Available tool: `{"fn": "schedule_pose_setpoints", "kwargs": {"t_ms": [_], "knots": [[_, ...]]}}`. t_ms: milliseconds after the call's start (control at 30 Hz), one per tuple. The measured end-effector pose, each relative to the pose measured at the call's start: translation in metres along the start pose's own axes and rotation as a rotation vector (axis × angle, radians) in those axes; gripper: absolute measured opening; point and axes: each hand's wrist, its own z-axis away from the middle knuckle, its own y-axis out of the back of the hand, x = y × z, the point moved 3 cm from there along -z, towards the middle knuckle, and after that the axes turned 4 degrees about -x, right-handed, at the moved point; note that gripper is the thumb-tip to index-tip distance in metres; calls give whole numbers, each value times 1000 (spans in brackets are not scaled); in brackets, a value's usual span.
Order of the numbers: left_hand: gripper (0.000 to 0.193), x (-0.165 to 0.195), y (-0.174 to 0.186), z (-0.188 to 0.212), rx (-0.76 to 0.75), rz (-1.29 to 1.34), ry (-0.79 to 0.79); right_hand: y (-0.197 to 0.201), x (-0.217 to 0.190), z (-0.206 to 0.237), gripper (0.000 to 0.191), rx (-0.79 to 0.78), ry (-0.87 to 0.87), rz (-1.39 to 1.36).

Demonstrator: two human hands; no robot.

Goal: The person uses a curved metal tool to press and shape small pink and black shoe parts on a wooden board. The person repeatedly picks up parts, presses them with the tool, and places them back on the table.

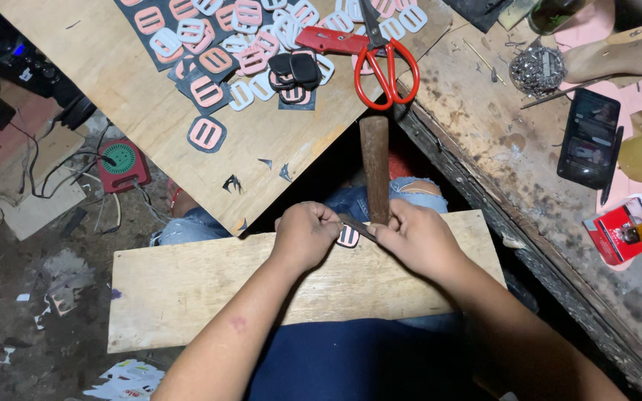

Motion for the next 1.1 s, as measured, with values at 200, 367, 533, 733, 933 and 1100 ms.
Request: {"fn": "schedule_pose_setpoints", "kwargs": {"t_ms": [200,367,533,733,933,1100], "knots": [[17,2,0,-8,-132,-105,73,-19,7,26,28,223,114,167],[22,5,-8,3,68,-199,-194,-25,11,27,31,294,137,183],[19,2,-5,10,141,-234,-284,-22,10,24,30,217,58,167],[16,1,-5,4,55,-117,-77,-6,1,4,29,47,-76,163],[14,3,-5,5,94,-67,-94,-2,-1,-9,23,-35,-120,-48],[13,0,-6,5,101,-47,-107,-14,9,1,26,33,-109,-121]]}}
